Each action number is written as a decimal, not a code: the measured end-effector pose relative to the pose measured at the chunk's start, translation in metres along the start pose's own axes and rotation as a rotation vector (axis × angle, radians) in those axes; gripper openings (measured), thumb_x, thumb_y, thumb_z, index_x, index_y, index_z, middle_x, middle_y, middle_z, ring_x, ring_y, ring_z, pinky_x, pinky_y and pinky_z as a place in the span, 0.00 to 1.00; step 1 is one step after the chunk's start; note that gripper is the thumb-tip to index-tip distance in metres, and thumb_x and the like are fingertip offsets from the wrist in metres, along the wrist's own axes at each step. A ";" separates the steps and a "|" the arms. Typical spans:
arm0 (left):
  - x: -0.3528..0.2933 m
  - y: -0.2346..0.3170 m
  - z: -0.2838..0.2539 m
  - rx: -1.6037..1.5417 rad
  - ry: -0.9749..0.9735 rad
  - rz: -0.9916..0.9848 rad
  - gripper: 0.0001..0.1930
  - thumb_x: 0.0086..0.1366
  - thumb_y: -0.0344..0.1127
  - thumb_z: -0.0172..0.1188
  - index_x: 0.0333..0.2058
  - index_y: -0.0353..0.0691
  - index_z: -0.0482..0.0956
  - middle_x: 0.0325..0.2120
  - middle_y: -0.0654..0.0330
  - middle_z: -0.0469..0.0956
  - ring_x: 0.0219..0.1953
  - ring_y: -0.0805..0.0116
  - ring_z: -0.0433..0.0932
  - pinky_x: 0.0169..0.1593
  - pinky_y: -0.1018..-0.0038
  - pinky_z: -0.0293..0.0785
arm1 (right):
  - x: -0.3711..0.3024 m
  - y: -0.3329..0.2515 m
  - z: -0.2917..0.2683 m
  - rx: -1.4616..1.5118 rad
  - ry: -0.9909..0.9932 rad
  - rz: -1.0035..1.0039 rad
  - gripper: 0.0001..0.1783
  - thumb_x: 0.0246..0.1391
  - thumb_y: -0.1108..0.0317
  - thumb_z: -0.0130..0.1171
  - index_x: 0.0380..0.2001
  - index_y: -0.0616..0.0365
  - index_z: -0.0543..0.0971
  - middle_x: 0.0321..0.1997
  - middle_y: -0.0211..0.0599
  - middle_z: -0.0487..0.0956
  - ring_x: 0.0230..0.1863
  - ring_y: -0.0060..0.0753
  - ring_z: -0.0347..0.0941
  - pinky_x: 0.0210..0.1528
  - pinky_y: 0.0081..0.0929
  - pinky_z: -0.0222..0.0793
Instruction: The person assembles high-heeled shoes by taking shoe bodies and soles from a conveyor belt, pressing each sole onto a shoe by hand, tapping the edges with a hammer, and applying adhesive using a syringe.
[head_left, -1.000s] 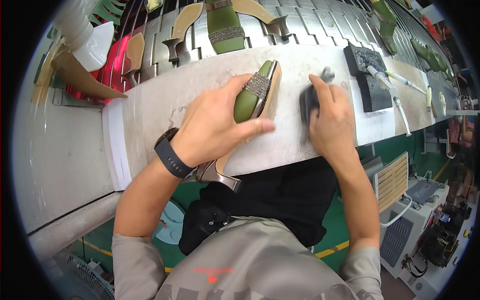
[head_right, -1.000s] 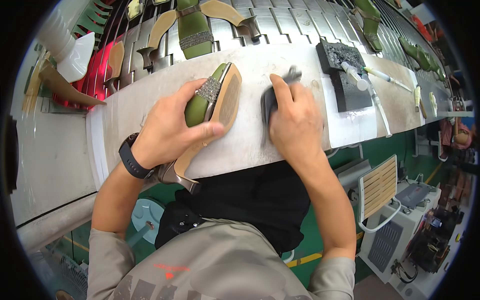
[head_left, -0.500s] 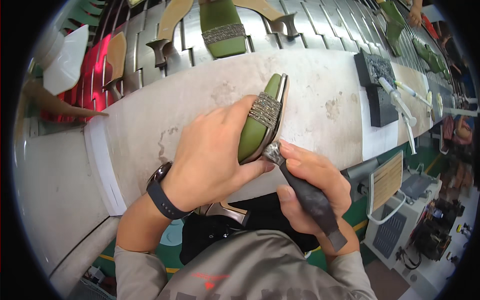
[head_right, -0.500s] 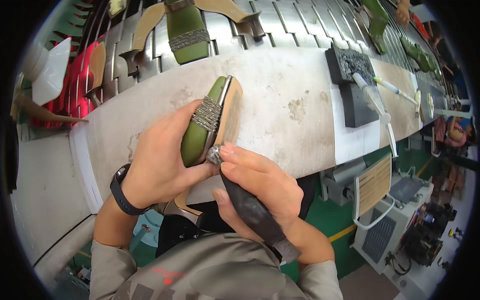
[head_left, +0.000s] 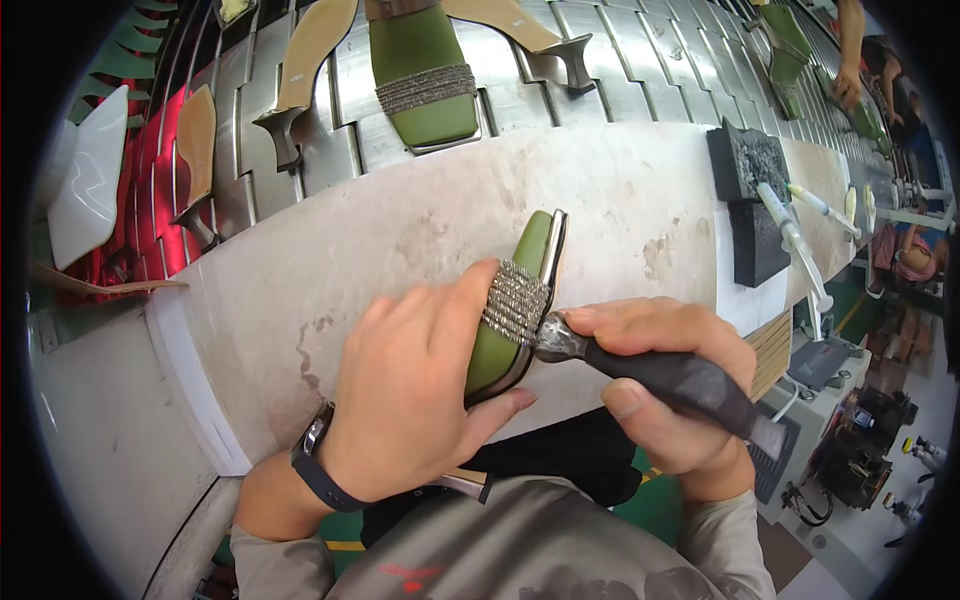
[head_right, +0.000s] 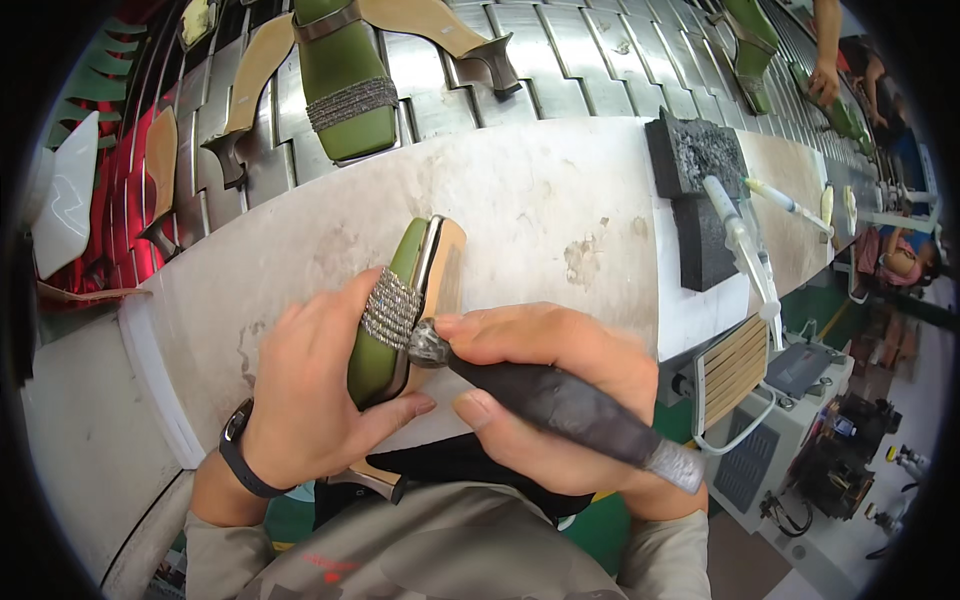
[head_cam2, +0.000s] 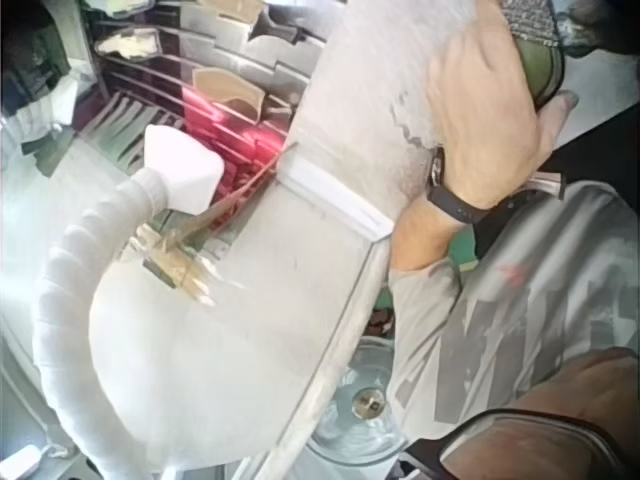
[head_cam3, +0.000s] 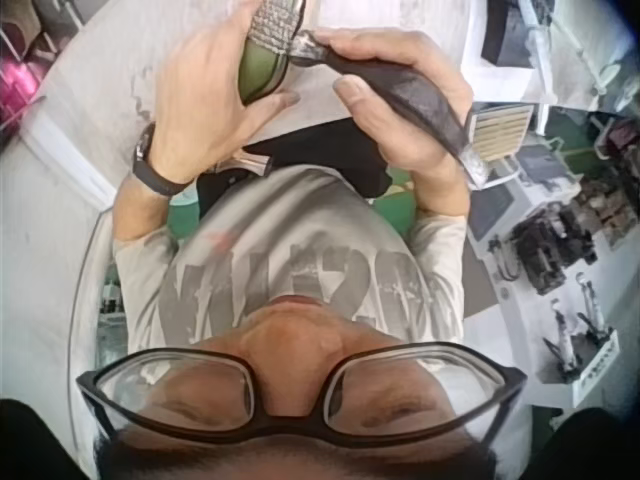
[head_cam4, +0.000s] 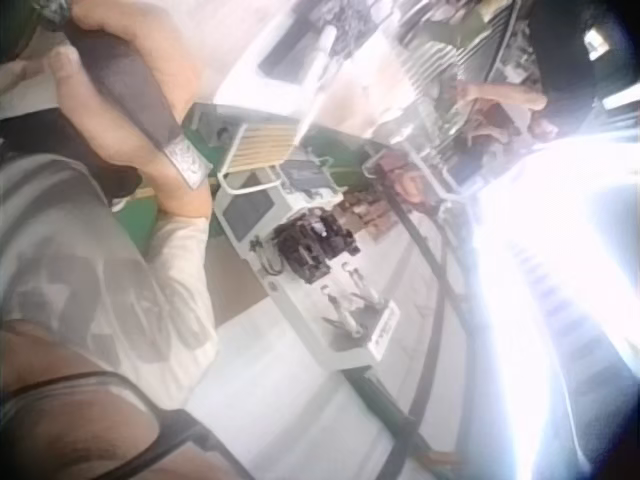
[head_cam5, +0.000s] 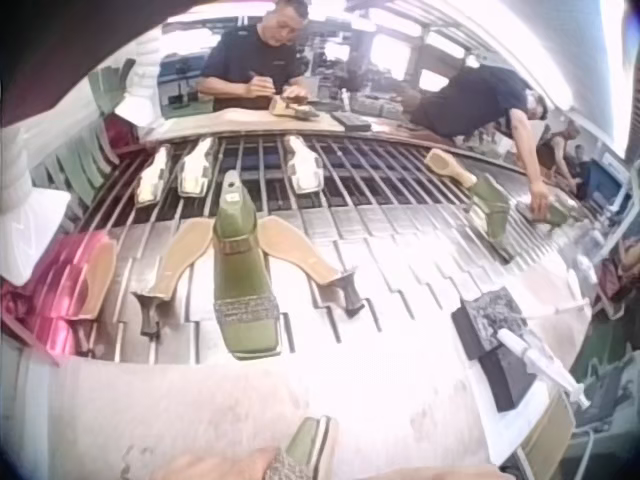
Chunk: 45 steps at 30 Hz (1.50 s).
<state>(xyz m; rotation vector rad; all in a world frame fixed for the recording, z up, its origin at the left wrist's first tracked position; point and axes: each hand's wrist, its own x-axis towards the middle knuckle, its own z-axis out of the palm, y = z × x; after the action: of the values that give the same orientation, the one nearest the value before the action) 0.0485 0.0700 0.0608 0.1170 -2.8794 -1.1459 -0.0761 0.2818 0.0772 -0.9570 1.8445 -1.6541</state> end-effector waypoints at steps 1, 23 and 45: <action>0.000 -0.001 0.000 -0.006 0.003 -0.004 0.52 0.43 0.39 0.86 0.66 0.30 0.68 0.45 0.48 0.81 0.44 0.44 0.79 0.48 0.55 0.71 | 0.004 0.001 -0.004 0.042 -0.016 0.015 0.17 0.55 0.81 0.71 0.48 0.68 0.81 0.52 0.57 0.86 0.56 0.49 0.86 0.60 0.39 0.82; -0.005 -0.004 -0.007 -0.008 -0.010 0.027 0.54 0.45 0.41 0.85 0.68 0.28 0.66 0.42 0.48 0.79 0.40 0.44 0.78 0.46 0.55 0.71 | 0.049 -0.016 -0.024 -0.116 -0.159 0.103 0.16 0.55 0.76 0.74 0.47 0.66 0.83 0.45 0.46 0.89 0.43 0.34 0.89 0.50 0.28 0.84; -0.018 -0.014 -0.006 -0.045 0.023 0.001 0.50 0.46 0.37 0.84 0.66 0.29 0.69 0.49 0.41 0.81 0.49 0.36 0.81 0.53 0.54 0.77 | 0.039 -0.038 0.009 -0.193 0.062 0.129 0.18 0.53 0.72 0.65 0.47 0.70 0.82 0.49 0.52 0.88 0.50 0.37 0.85 0.59 0.32 0.78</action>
<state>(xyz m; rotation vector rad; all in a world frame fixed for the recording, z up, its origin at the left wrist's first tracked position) 0.0673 0.0576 0.0553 0.1259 -2.8316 -1.2005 -0.0877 0.2448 0.1166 -0.8512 2.0912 -1.4658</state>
